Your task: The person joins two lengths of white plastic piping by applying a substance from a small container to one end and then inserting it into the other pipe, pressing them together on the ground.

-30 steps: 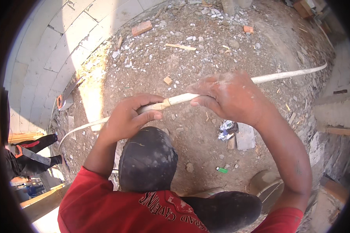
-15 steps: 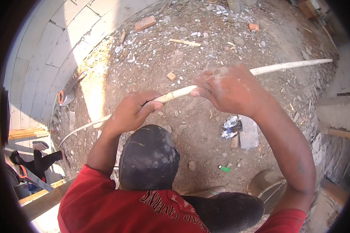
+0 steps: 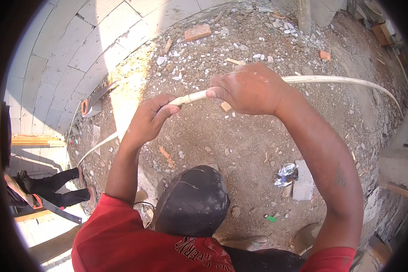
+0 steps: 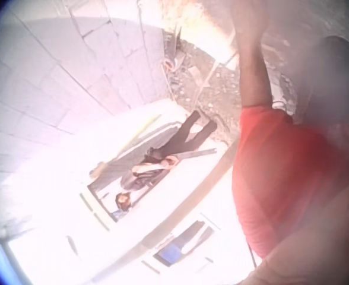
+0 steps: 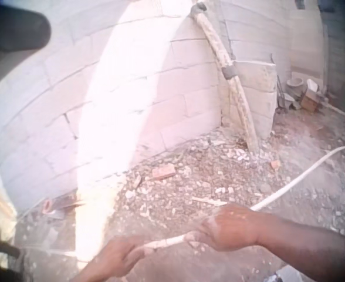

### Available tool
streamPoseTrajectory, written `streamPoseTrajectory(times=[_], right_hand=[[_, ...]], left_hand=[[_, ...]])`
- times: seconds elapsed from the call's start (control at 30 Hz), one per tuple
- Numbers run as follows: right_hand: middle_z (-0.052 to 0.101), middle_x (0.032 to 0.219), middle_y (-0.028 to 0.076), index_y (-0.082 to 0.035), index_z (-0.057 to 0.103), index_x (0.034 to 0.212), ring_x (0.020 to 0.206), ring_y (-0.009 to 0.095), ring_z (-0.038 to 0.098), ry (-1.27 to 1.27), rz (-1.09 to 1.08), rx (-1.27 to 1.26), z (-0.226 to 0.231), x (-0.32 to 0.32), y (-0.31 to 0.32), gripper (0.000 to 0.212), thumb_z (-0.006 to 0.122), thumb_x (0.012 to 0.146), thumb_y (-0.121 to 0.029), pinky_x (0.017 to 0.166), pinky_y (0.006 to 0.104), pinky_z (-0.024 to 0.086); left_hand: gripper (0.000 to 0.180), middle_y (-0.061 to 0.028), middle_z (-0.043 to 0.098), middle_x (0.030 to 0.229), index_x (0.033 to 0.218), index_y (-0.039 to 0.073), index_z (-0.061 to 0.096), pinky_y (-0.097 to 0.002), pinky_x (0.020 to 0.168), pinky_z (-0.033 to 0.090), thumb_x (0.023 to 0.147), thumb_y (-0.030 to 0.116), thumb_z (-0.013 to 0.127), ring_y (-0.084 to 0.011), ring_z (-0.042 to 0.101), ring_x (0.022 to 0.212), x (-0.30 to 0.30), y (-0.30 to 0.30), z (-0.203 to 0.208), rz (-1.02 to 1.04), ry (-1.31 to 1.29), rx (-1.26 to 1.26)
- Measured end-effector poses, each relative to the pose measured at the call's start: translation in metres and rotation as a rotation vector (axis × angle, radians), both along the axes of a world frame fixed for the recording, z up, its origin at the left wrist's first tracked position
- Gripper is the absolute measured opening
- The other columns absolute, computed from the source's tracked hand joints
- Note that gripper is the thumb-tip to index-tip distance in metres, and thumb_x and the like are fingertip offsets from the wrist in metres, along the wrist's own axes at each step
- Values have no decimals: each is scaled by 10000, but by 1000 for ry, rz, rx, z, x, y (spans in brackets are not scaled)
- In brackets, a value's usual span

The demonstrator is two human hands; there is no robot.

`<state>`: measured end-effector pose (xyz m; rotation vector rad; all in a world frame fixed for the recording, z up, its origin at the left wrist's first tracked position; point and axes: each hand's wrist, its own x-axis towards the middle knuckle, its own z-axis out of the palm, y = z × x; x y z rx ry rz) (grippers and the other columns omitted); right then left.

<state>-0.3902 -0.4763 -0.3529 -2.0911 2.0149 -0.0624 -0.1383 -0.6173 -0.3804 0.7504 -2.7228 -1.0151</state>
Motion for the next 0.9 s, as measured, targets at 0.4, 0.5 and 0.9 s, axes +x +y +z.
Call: streamPoseTrajectory(times=[0.4, 0.5, 0.9], right_hand=[[735, 1140, 118, -144, 730, 1215, 1058, 339, 696, -52, -87, -189, 51, 1, -53, 368, 591, 1003, -411, 862, 432, 571], [739, 1124, 125, -151, 742, 1200, 1034, 344, 702, -84, -126, -132, 57, 6, -64, 372, 603, 993, -426, 847, 434, 575], [711, 793, 137, -186, 711, 1120, 780, 370, 695, -144, 39, 79, 16, 13, -97, 443, 438, 1046, -526, 671, 485, 539]], left_hand=[[349, -110, 585, 741, 1079, 59, 559, -410, 664, 460, 1046, 406, 543, -283, 591, 700, -9, -78, 55, -59, -47, 333], [301, -77, 593, 773, 1066, 48, 559, -370, 678, 457, 1022, 342, 607, -234, 583, 718, -3, -90, 36, -128, 98, 293], [210, -181, 674, 821, 1013, 18, 686, -433, 669, 496, 954, 220, 693, -370, 664, 759, 31, -82, 18, 1, 51, 64]])
